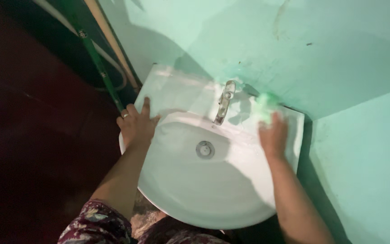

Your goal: The person scrubs a white ceramic sink and its metal faucet with a green sponge.

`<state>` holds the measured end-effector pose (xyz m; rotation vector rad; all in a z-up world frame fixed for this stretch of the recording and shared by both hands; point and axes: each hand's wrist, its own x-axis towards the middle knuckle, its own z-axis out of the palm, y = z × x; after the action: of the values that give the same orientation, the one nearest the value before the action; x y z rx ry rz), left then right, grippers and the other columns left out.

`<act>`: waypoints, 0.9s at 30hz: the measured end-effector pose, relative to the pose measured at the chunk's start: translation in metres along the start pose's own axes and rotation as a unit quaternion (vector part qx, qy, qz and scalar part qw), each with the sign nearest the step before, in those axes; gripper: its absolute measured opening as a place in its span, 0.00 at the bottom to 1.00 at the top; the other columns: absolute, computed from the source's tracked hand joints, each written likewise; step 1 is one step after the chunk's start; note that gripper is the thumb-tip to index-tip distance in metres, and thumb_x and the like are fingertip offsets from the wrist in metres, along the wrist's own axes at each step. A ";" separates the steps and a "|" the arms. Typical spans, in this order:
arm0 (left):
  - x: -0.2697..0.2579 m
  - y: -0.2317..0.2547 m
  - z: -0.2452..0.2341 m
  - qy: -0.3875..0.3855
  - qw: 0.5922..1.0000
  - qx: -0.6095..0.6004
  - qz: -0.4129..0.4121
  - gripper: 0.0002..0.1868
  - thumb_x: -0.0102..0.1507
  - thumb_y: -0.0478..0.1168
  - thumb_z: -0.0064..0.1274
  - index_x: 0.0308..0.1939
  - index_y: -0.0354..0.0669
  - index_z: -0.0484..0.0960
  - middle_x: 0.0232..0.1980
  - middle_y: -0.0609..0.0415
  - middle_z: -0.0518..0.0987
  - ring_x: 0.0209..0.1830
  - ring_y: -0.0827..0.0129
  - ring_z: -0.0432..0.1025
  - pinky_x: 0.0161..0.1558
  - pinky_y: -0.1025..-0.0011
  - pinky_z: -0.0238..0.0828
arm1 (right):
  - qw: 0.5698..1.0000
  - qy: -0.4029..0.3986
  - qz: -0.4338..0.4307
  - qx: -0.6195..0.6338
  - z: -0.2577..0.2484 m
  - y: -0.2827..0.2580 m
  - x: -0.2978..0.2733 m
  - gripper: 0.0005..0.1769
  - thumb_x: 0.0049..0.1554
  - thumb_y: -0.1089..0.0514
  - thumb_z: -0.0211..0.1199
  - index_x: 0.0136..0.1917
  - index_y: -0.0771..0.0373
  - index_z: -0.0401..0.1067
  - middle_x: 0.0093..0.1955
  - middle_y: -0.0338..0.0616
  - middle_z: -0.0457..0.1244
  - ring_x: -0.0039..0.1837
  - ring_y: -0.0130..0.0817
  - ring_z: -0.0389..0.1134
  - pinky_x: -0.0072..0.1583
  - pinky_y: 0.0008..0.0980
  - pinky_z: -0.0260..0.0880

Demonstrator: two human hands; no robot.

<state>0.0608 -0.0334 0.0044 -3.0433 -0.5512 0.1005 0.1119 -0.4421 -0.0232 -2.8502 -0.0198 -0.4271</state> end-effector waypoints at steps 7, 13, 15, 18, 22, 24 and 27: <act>0.000 0.000 -0.003 0.024 1.000 -0.005 0.006 0.41 0.64 0.68 0.46 0.79 0.66 0.57 0.61 0.39 0.67 0.58 0.47 0.65 0.56 0.54 0.61 | 0.995 0.097 -0.001 -0.038 0.031 -0.024 -0.001 0.35 0.53 0.50 0.70 0.68 0.69 0.68 0.67 0.75 0.61 0.70 0.70 0.60 0.70 0.61 0.59; 0.002 0.000 0.001 0.020 0.999 -0.032 0.004 0.40 0.65 0.67 0.46 0.79 0.66 0.57 0.59 0.41 0.68 0.59 0.47 0.65 0.57 0.53 0.61 | 0.999 -0.024 -0.005 0.021 0.033 -0.028 -0.008 0.31 0.54 0.50 0.69 0.67 0.67 0.70 0.64 0.73 0.62 0.70 0.70 0.60 0.70 0.58 0.60; 0.002 0.000 0.003 0.070 0.997 -0.001 0.014 0.40 0.63 0.68 0.46 0.76 0.65 0.59 0.59 0.39 0.68 0.56 0.47 0.66 0.52 0.54 0.62 | 1.000 0.018 0.018 0.004 0.025 -0.020 -0.008 0.31 0.56 0.51 0.68 0.68 0.69 0.69 0.64 0.71 0.64 0.70 0.70 0.60 0.71 0.60 0.59; -0.001 -0.001 0.002 -0.006 0.999 -0.049 0.007 0.39 0.67 0.65 0.46 0.81 0.65 0.58 0.59 0.41 0.68 0.57 0.49 0.67 0.56 0.53 0.62 | 0.999 0.033 -0.002 -0.013 0.032 -0.029 -0.020 0.33 0.56 0.49 0.68 0.69 0.70 0.69 0.64 0.71 0.64 0.70 0.70 0.61 0.72 0.60 0.58; 0.000 0.000 -0.001 0.034 0.999 -0.022 0.014 0.40 0.65 0.67 0.47 0.79 0.65 0.58 0.58 0.42 0.68 0.58 0.48 0.66 0.55 0.53 0.62 | 0.990 -0.130 -0.057 -0.003 0.027 -0.042 -0.029 0.33 0.53 0.46 0.68 0.67 0.64 0.70 0.66 0.69 0.62 0.69 0.66 0.60 0.69 0.56 0.60; 0.002 0.001 -0.001 0.029 0.999 -0.043 0.006 0.40 0.64 0.66 0.47 0.78 0.65 0.59 0.58 0.42 0.68 0.59 0.48 0.65 0.54 0.54 0.62 | 0.999 -0.042 -0.018 -0.001 0.021 -0.032 -0.028 0.34 0.54 0.47 0.69 0.68 0.66 0.70 0.66 0.69 0.63 0.69 0.68 0.60 0.69 0.58 0.59; 0.004 0.002 0.001 0.019 1.000 -0.021 0.011 0.40 0.64 0.67 0.46 0.78 0.64 0.60 0.59 0.41 0.67 0.57 0.49 0.66 0.55 0.53 0.62 | 0.999 0.043 0.006 -0.003 0.027 -0.034 -0.018 0.35 0.54 0.48 0.68 0.69 0.68 0.69 0.65 0.68 0.63 0.70 0.69 0.59 0.70 0.60 0.59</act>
<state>0.0655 -0.0341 0.0034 -3.0849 -0.5229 0.0314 0.1005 -0.4021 -0.0447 -2.8334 0.0155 -0.5480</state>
